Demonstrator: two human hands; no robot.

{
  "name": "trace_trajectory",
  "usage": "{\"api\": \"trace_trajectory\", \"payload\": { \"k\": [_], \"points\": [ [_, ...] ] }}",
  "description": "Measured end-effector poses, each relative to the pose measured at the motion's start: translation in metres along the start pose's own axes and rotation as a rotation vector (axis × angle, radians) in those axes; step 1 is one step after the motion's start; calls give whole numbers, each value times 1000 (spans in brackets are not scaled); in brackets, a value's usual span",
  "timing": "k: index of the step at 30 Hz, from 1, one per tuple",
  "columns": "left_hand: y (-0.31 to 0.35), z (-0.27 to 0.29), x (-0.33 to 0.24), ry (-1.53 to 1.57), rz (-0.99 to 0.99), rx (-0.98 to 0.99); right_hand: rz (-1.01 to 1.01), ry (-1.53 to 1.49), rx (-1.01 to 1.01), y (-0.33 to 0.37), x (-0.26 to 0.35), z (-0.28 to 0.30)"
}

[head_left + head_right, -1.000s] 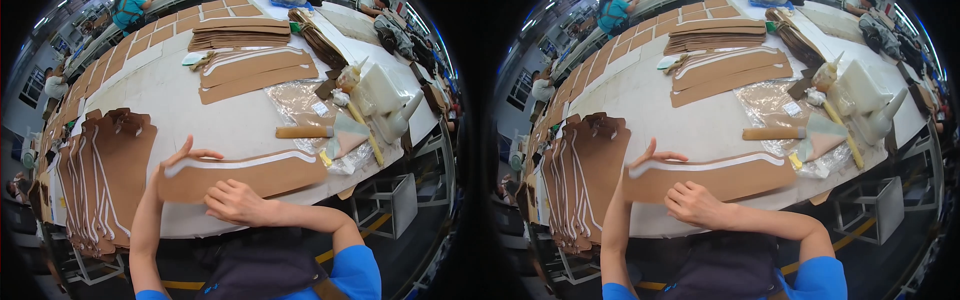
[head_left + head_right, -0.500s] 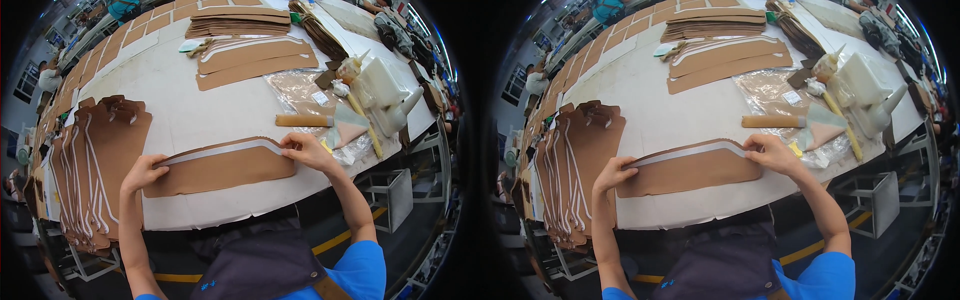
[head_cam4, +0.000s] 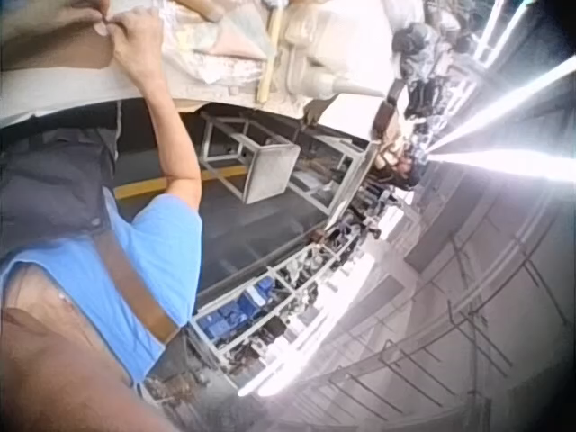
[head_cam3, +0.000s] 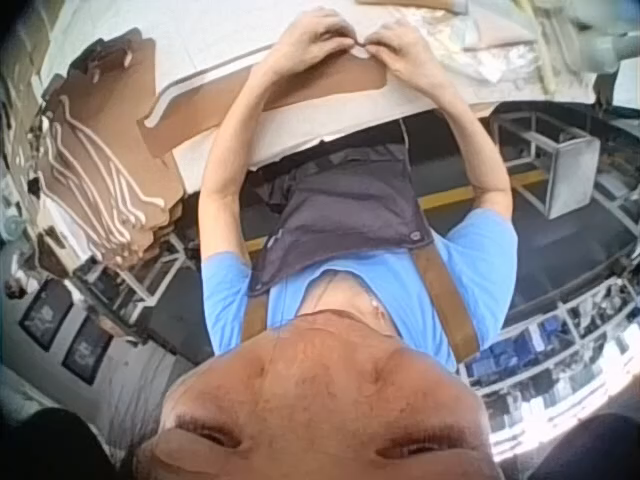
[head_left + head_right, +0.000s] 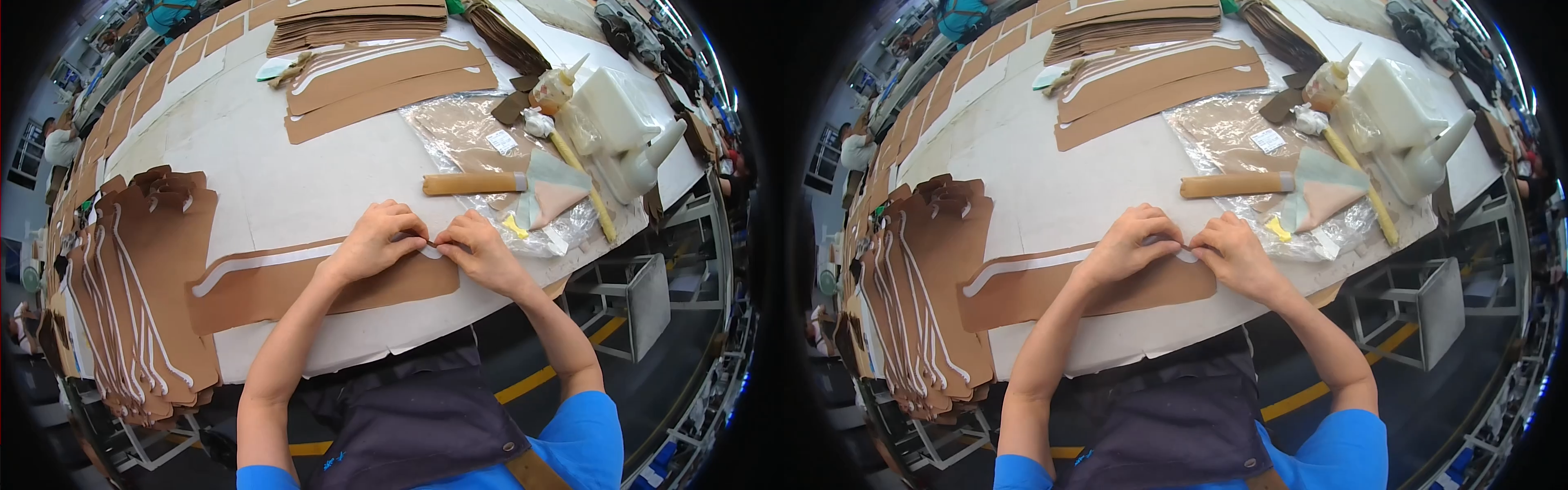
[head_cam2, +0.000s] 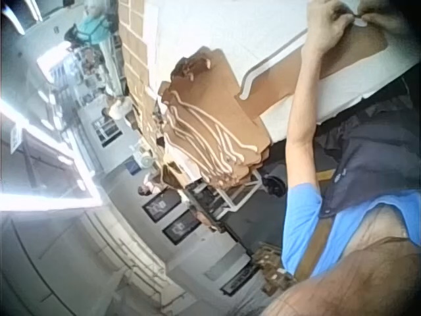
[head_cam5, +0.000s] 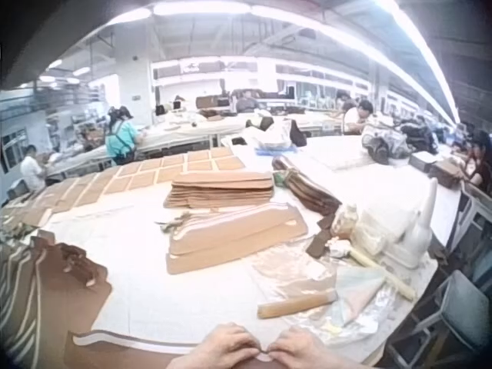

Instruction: Applying adhesive and folding over the edges of leather components using a pressing tool.

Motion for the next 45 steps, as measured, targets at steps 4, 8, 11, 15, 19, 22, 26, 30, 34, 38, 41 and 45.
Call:
{"api": "trace_trajectory", "payload": {
  "k": [4,8,11,15,19,22,26,30,34,38,41,45],
  "points": [
    [0,-5,5,21,-7,-20,-7,56,-19,0,1,1],
    [0,-9,5,-34,-9,-20,-25,48,-19,0,-3,-3],
    [-2,-10,9,-29,-42,-16,-21,45,-45,1,-5,-7],
    [-8,-8,17,-15,-104,49,25,46,-86,4,-7,-9],
    [-10,-7,22,19,-128,101,137,63,-133,8,-6,-9],
    [-11,-7,21,16,-141,100,272,172,-121,13,-11,-8],
    [-9,-2,15,14,-117,89,436,357,-23,10,-1,-3],
    [-1,6,-7,-89,-87,-82,730,668,102,23,9,-8],
    [40,-3,-31,-310,-70,-279,540,460,39,21,5,-8],
    [52,-22,-39,-474,-61,-327,277,215,-34,11,4,-13],
    [49,-22,-36,-477,-51,-309,264,158,-74,8,1,-15],
    [47,-23,-35,-440,-21,-303,356,319,-41,10,5,-21]
  ]
}}
Point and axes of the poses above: each hand's wrist, its own y-axis away from the middle knuckle, its own z-axis out of the back of the hand, x = y × z, the point moved 3 cm from there along -y, towards the middle knuckle, and after that the axes turned 8 degrees about -y, right-handed, at the moved point
